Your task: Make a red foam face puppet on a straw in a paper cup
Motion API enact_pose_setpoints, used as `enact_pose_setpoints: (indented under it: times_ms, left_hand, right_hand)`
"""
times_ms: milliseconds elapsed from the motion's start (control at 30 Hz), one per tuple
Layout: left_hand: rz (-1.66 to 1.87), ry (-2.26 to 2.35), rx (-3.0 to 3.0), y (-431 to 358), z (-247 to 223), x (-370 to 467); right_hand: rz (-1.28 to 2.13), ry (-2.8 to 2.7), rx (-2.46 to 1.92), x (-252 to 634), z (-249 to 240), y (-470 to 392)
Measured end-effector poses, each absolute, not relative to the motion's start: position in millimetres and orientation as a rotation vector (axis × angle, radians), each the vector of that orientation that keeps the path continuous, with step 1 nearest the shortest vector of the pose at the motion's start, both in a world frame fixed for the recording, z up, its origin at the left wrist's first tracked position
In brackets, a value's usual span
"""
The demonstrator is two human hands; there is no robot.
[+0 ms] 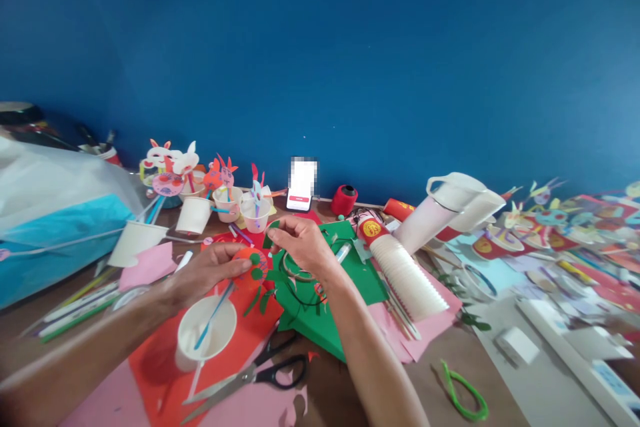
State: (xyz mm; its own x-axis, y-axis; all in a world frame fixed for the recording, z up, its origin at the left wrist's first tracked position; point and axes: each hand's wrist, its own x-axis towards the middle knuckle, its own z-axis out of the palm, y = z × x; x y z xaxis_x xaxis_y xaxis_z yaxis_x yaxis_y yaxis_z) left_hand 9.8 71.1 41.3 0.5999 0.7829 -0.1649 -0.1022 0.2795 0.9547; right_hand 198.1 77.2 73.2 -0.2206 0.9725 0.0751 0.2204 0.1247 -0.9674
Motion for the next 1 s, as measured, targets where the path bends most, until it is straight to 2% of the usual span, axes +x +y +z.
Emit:
enact_pose_setpoints:
  times_ms: [267,633,800,1000]
  left_hand:
    - [0.683,0.711,1.11,70.8,43.3,10.8]
    - [0.689,0.765,1.17,72.2,37.7,10.8]
    - [0.692,0.77,1.175,72.0,37.7,10.4]
    - [0.7,0.77,1.152,72.3,37.0,10.0]
  right_hand:
    - [1.253,-1.529,-1.133,197.5,68.7,79.1]
    - [1.183,-1.559,-1.097,195.8,71.9,75.5]
    - [1.276,-1.612,-1.036,195.9,72.3,74.1]
    - [1.187,-1.658,-1.178,197.1,72.9,73.0]
